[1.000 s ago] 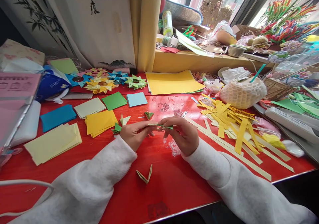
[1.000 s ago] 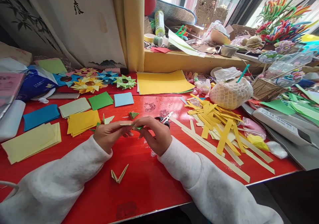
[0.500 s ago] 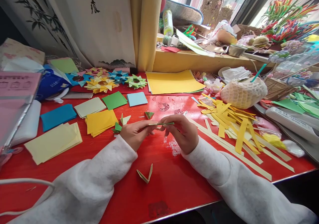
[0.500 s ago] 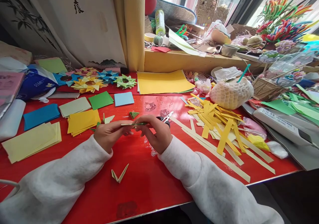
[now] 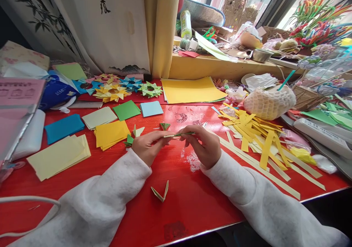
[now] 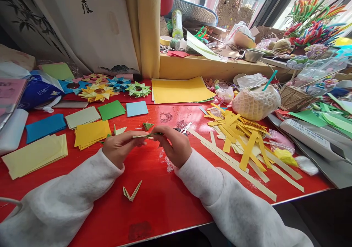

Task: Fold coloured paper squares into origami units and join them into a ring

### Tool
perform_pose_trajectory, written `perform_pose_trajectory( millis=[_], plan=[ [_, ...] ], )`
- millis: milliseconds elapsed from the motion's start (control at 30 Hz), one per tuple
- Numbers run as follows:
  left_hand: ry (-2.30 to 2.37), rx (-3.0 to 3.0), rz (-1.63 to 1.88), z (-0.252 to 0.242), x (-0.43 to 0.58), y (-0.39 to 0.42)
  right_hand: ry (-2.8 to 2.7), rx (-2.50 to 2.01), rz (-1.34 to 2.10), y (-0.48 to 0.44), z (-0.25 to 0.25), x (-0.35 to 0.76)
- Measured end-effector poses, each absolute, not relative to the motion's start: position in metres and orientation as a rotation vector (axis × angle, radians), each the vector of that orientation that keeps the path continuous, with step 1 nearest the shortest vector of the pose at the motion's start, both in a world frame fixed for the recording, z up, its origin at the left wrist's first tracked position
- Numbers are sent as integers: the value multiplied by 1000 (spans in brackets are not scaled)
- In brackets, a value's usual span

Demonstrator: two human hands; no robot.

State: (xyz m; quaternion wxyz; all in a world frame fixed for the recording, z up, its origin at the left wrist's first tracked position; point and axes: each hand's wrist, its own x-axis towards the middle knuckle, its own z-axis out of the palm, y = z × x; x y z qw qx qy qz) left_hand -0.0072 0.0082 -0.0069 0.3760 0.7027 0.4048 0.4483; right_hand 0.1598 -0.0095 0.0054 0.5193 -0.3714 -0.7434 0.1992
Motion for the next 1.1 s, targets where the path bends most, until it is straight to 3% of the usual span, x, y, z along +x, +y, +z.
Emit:
perform_pose_trajectory(
  millis=[533,1100],
  plan=[
    [999,1922,1180,-7,-7,8,-1758,-819,472,-10,5,158],
    [1288,1883,1039,-1,-4,3,-1543,-1098,887,-8,-6,150]
  ],
)
